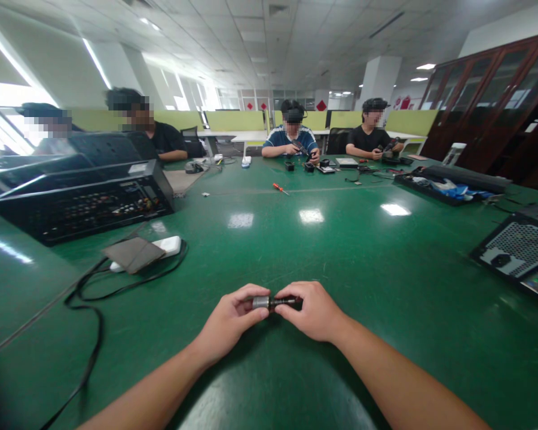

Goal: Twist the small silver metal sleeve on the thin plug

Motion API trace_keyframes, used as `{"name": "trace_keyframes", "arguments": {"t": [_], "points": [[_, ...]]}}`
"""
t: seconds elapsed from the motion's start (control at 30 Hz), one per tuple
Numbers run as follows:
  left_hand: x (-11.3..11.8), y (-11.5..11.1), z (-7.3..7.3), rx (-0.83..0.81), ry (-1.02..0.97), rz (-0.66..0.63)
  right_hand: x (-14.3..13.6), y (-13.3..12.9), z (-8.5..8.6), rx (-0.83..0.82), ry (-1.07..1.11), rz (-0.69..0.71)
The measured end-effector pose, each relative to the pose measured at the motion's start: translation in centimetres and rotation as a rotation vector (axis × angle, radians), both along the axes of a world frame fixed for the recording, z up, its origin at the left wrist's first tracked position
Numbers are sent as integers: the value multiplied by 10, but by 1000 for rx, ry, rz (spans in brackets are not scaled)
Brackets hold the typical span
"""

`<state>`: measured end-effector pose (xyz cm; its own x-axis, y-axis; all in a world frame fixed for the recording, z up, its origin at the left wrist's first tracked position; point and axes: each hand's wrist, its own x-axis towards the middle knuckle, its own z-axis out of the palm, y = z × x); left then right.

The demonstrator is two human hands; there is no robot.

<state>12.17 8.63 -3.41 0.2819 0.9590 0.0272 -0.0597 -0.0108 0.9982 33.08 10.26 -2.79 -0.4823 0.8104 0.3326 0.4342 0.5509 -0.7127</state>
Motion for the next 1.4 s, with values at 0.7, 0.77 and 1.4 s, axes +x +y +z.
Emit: {"name": "trace_keyframes", "arguments": {"t": [0.7, 0.77, 1.4], "points": [[0, 0, -1, 12, -9, -9, 1, 1, -1, 3, 1, 5], [0, 1, -1, 17, -10, -9, 1, 1, -1, 5, 0, 3], [1, 0, 0, 6, -16, -6, 3, 1, -1, 11, -12, 1]]}}
